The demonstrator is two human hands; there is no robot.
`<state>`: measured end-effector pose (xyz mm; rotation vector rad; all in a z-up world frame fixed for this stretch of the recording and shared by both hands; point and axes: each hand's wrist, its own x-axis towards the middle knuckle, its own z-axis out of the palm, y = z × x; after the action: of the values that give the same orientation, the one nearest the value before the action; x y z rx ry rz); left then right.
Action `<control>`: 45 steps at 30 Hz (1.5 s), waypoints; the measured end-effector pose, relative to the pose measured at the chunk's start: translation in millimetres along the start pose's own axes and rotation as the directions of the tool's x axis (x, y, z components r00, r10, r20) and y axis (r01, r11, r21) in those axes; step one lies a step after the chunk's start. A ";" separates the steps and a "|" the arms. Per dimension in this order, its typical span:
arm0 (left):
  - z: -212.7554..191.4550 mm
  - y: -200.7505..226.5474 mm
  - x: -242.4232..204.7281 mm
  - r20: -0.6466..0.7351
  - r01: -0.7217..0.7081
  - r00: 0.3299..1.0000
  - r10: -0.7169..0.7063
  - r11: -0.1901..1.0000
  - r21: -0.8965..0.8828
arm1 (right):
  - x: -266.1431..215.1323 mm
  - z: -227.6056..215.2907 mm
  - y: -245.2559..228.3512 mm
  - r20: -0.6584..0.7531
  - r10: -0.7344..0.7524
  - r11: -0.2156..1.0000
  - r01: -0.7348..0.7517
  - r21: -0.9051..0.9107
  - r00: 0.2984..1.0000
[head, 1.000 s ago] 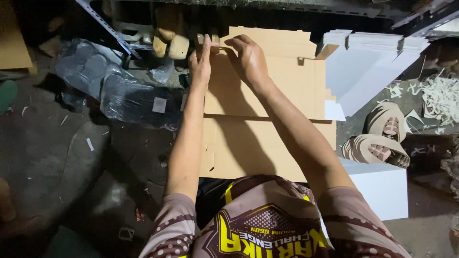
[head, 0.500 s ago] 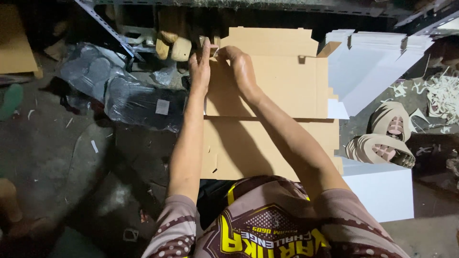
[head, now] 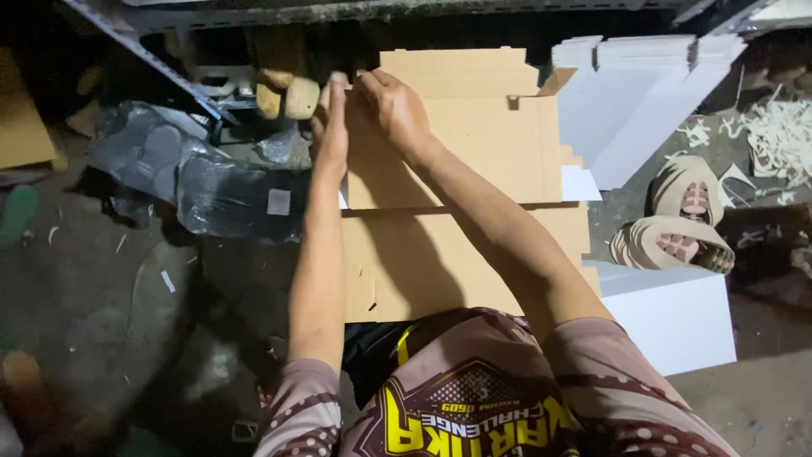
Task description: Assembling a cardboard box by folding flaps and inserting paper linings.
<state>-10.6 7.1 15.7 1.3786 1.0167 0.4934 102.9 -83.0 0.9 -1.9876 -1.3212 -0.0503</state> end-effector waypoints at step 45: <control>-28.4 -13.6 72.3 0.477 0.152 0.833 -0.280 0.945 0.290 | -206.6 -243.8 78.7 0.204 0.297 0.922 -0.225 -0.316 0.933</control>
<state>-0.3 78.8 -15.4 1.4764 0.7872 -0.1817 154.6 -404.2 50.5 -2.4745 -1.2394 0.1472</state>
